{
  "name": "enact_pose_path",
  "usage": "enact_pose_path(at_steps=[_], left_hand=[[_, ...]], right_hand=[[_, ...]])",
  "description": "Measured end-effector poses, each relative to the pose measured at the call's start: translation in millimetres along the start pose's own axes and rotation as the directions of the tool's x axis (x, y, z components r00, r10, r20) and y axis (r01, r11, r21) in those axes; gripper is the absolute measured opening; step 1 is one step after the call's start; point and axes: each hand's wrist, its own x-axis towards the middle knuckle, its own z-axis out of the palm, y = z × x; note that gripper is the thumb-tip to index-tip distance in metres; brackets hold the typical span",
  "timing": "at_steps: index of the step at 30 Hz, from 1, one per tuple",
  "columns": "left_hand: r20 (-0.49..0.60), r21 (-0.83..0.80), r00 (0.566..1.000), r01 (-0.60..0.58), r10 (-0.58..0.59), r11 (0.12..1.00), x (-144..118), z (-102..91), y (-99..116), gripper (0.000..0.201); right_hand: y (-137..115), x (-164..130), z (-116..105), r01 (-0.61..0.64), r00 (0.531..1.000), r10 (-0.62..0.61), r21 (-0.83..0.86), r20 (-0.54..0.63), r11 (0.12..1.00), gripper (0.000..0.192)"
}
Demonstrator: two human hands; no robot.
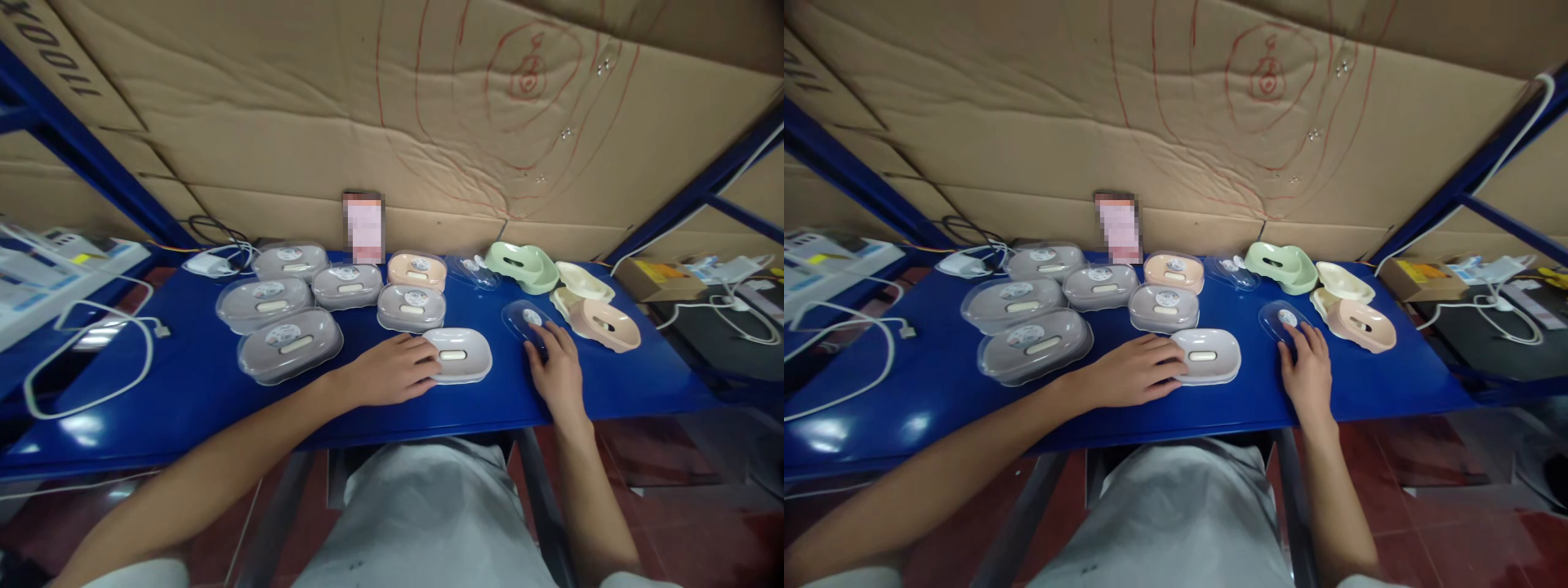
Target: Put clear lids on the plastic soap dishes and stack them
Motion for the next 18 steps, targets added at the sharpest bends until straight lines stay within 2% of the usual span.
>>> enact_pose_path(at_steps=[4, 11, 18], left_hand=[[0.006, 0.005, 1.0, -0.003, 0.003, 1.0, -1.2, -0.5, -0.6, 0.011], [-0.044, -0.028, 0.999, 0.002, -0.003, 1.0, -3.9, -3.1, -3.4, 0.01], [-0.029, -0.011, 1.0, -0.004, 0.003, 1.0, -3.4, -3.5, -2.9, 0.012]], right_hand=[[-1.5, -0.2, -0.1, 0.038, 0.998, -0.041, 0.06, 0.042, 0.997, 0.043], [-3.4, -2.5, 5.1, 0.11, 0.983, -0.119, 0.073, 0.139, 0.991, 0.047], [-10.1, 0.2, -0.7, 0.149, 0.968, -0.17, 0.123, 0.187, 0.981, 0.044]])
